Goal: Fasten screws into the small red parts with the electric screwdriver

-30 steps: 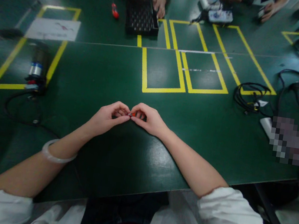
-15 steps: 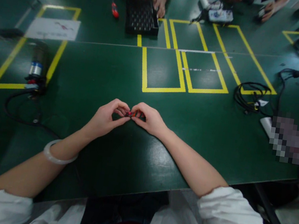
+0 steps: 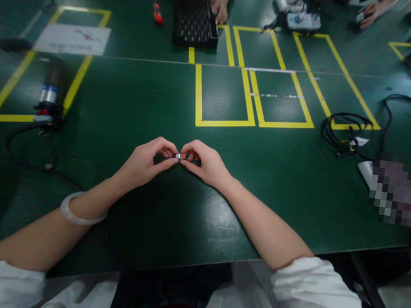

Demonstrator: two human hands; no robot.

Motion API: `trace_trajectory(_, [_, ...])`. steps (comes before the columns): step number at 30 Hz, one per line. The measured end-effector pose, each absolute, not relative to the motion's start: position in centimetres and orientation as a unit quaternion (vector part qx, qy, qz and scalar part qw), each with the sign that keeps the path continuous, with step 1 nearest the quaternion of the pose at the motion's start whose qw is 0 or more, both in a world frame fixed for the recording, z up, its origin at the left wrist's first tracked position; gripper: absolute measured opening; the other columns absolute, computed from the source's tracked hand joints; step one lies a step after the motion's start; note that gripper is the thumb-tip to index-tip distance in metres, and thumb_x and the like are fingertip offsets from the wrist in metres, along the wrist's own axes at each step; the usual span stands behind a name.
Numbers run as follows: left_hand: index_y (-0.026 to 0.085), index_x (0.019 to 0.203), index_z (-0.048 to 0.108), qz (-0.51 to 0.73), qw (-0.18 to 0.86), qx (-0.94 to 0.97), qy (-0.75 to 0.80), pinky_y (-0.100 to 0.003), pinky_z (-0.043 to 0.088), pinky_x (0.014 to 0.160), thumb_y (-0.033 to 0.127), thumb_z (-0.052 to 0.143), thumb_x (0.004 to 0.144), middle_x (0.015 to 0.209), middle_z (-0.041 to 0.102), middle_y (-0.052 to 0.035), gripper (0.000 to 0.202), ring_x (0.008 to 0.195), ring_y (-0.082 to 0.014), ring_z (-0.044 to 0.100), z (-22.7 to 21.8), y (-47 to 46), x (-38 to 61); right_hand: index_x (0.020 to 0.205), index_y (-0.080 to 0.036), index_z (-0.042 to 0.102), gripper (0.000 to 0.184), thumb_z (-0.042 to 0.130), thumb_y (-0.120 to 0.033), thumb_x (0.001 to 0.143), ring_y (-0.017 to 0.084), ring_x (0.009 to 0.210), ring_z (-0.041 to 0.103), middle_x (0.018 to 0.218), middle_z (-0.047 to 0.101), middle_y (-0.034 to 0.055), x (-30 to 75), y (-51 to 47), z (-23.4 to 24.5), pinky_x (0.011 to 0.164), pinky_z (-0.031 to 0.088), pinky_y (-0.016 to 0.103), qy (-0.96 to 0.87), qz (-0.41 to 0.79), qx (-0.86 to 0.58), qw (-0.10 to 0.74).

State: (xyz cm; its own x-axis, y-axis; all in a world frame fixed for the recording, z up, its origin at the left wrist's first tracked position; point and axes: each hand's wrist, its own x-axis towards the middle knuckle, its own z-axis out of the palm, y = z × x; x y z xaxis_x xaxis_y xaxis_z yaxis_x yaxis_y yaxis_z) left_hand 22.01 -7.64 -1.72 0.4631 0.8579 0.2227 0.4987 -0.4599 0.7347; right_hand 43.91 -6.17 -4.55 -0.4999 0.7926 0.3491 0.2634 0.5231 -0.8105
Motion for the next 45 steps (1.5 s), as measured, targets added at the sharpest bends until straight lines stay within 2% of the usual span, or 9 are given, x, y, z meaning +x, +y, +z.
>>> trace_trajectory(11, [0.018, 0.107, 0.06, 0.33, 0.309, 0.788, 0.418, -0.031, 0.057, 0.081, 0.026, 0.067, 0.091, 0.099, 0.065, -0.0045, 0.02, 0.088, -0.0163, 0.066, -2.2, -7.7, 22.1, 0.101, -0.02, 0.061, 0.012, 0.063, -0.017, 0.091, 0.013, 0.078, 0.061, 0.096, 0.063, 0.0026, 44.0, -6.1, -4.6, 0.07, 0.05, 0.027, -0.797, 0.343, -0.32, 0.381])
trace_trajectory(16, [0.018, 0.101, 0.063, 0.314, 0.304, 0.796, 0.418, -0.03, 0.056, 0.081, 0.03, 0.063, 0.094, 0.096, 0.065, -0.0045, 0.014, 0.086, -0.016, 0.065, -1.6, -7.7, 22.1, 0.1, -0.019, 0.061, 0.01, 0.064, -0.018, 0.09, 0.013, 0.076, 0.061, 0.094, 0.064, 0.0026, 44.0, -6.2, -4.3, 0.069, 0.049, 0.026, -0.793, 0.35, -0.319, 0.383])
trace_trajectory(23, [0.017, 0.103, 0.063, 0.289, 0.321, 0.784, 0.446, -0.032, 0.055, 0.082, 0.038, 0.059, 0.096, 0.096, 0.068, -0.0056, 0.022, 0.086, -0.0178, 0.066, -1.3, -7.7, 22.1, 0.104, -0.019, 0.065, 0.016, 0.066, -0.03, 0.092, 0.014, 0.075, 0.064, 0.088, 0.07, 0.0015, 44.1, -6.1, -4.3, 0.071, 0.051, 0.027, -0.757, 0.42, -0.351, 0.357])
trace_trajectory(28, [0.017, 0.098, 0.063, 0.281, 0.332, 0.78, 0.449, -0.031, 0.054, 0.081, 0.041, 0.058, 0.097, 0.091, 0.068, -0.0048, 0.025, 0.083, -0.0177, 0.065, -1.2, -7.7, 22.2, 0.098, -0.017, 0.066, 0.021, 0.068, -0.037, 0.092, 0.013, 0.074, 0.066, 0.083, 0.072, 0.0016, 44.1, -6.2, -4.4, 0.071, 0.052, 0.026, -0.708, 0.502, -0.352, 0.351])
trace_trajectory(35, [0.017, 0.101, 0.063, 0.279, 0.331, 0.79, 0.434, -0.03, 0.053, 0.081, 0.04, 0.06, 0.096, 0.094, 0.068, -0.0052, 0.024, 0.085, -0.0178, 0.065, -1.4, -7.8, 22.0, 0.1, -0.017, 0.063, 0.022, 0.072, -0.034, 0.088, 0.012, 0.072, 0.063, 0.085, 0.07, 0.0012, 44.1, -6.0, -4.6, 0.069, 0.052, 0.026, -0.702, 0.507, -0.335, 0.37])
trace_trajectory(39, [0.017, 0.104, 0.063, 0.263, 0.278, 0.798, 0.466, -0.033, 0.052, 0.086, 0.042, 0.054, 0.099, 0.099, 0.067, -0.0069, 0.027, 0.091, -0.0203, 0.065, -0.5, -6.3, 20.2, 0.101, -0.018, 0.062, 0.02, 0.069, -0.033, 0.09, 0.012, 0.074, 0.063, 0.088, 0.07, 0.002, 44.1, -6.1, -4.6, 0.07, 0.053, 0.026, -0.705, 0.496, -0.345, 0.372])
trace_trajectory(42, [0.017, 0.116, 0.063, 0.229, 0.179, 0.798, 0.527, -0.038, 0.05, 0.095, 0.045, 0.055, 0.097, 0.114, 0.065, -0.0106, 0.035, 0.105, -0.0253, 0.063, 0.4, -4.3, 16.8, 0.101, -0.018, 0.063, 0.019, 0.069, -0.032, 0.09, 0.012, 0.074, 0.062, 0.087, 0.07, 0.002, 44.1, -6.2, -4.4, 0.071, 0.053, 0.027, -0.715, 0.485, -0.349, 0.364])
trace_trajectory(45, [0.013, 0.131, 0.058, 0.17, 0.065, 0.759, 0.625, -0.047, 0.043, 0.108, 0.046, 0.059, 0.094, 0.13, 0.059, -0.0155, 0.049, 0.122, -0.0318, 0.053, 1.1, -2.7, 12.1, 0.101, -0.018, 0.063, 0.018, 0.069, -0.031, 0.09, 0.012, 0.074, 0.062, 0.086, 0.069, 0.0017, 44.1, -6.2, -4.4, 0.071, 0.053, 0.027, -0.729, 0.474, -0.347, 0.353])
